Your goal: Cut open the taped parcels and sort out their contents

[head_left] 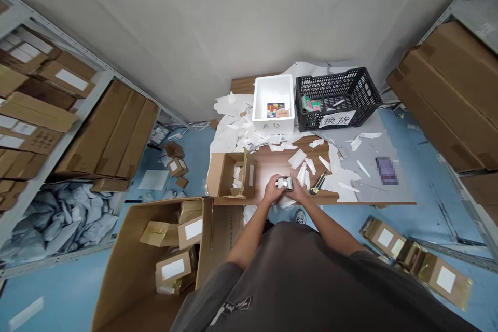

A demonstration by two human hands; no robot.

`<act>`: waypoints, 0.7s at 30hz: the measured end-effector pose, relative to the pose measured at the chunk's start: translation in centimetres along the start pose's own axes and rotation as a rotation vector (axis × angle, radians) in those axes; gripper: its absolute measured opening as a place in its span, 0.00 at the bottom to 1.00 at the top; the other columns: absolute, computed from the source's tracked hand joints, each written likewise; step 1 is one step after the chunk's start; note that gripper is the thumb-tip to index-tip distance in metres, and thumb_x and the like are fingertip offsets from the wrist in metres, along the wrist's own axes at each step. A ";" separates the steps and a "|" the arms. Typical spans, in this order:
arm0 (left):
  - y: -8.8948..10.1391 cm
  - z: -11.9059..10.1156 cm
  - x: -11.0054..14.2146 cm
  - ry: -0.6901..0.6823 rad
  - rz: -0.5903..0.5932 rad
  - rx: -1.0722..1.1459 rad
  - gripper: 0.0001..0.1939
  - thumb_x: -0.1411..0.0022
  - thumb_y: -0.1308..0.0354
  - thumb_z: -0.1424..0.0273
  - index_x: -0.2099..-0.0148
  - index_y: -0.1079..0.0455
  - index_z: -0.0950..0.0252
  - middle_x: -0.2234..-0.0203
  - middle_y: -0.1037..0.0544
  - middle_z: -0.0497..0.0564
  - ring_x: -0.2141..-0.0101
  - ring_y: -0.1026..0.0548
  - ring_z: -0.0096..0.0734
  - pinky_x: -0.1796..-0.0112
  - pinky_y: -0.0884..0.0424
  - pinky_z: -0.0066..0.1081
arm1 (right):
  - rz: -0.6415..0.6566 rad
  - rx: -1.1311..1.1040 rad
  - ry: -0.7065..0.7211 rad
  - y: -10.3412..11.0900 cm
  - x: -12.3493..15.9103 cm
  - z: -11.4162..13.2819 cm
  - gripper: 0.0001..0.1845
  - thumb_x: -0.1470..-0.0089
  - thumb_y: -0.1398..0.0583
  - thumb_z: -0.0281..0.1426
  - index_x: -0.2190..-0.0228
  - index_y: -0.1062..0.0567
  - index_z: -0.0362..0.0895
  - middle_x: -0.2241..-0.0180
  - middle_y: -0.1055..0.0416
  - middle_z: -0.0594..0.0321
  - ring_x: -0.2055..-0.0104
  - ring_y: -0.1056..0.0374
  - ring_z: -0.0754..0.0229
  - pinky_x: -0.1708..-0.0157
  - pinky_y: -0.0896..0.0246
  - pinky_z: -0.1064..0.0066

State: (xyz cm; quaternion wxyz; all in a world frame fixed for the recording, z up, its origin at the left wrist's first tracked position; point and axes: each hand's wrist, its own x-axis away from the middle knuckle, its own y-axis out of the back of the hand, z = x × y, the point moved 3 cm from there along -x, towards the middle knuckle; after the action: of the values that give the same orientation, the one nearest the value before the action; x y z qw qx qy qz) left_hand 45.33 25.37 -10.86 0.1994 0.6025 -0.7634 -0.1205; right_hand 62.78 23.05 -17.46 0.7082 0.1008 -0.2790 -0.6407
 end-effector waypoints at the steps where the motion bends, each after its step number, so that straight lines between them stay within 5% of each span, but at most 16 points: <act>1: 0.1 -0.1 -0.1 -0.010 -0.003 -0.009 0.26 0.42 0.33 0.73 0.40 0.23 0.61 0.38 0.23 0.59 0.38 0.24 0.47 0.38 0.25 0.47 | -0.003 0.005 0.015 0.3 0.1 0.6 0.61 0.56 0.28 0.37 0.25 0.42 0.47 0.31 0.35 0.44 0.30 0.36 0.34 0.34 0.36 0.46; 5: 0.4 0.0 -0.3 0.015 -0.061 0.013 0.24 0.35 0.42 0.73 0.37 0.25 0.61 0.39 0.21 0.58 0.38 0.24 0.43 0.34 0.30 0.47 | -0.076 0.047 0.043 2.2 0.5 3.0 0.55 0.49 0.30 0.43 0.25 0.42 0.50 0.27 0.40 0.48 0.28 0.38 0.38 0.33 0.36 0.48; 9: 0.8 0.5 0.2 0.072 -0.185 0.013 0.30 0.33 0.44 0.74 0.29 0.31 0.60 0.32 0.26 0.59 0.31 0.30 0.44 0.30 0.35 0.47 | -0.149 0.035 0.054 3.7 0.3 4.4 0.43 0.42 0.37 0.41 0.29 0.37 0.50 0.32 0.34 0.49 0.39 0.27 0.44 0.39 0.30 0.51; 16: -1.0 0.4 0.9 -0.005 0.048 -0.029 0.51 0.52 0.35 0.82 0.25 0.36 0.57 0.23 0.42 0.61 0.25 0.42 0.54 0.27 0.42 0.53 | -0.137 -0.170 0.058 4.3 -0.1 3.4 0.27 0.45 0.43 0.32 0.43 0.29 0.48 0.52 0.22 0.56 0.54 0.23 0.52 0.49 0.26 0.60; 21: -1.6 0.4 0.1 0.048 0.008 -0.004 0.55 0.54 0.31 0.80 0.24 0.41 0.63 0.28 0.33 0.65 0.29 0.34 0.55 0.29 0.39 0.54 | -0.117 -0.116 0.113 4.3 0.2 3.6 0.11 0.39 0.45 0.34 0.58 0.25 0.49 0.52 0.23 0.56 0.49 0.25 0.51 0.43 0.29 0.58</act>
State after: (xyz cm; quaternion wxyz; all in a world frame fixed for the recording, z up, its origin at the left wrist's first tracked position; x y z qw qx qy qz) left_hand 46.52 24.85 -11.90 0.2194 0.6016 -0.7606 -0.1069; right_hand 64.57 24.36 -12.29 0.6889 0.1117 -0.1944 -0.6893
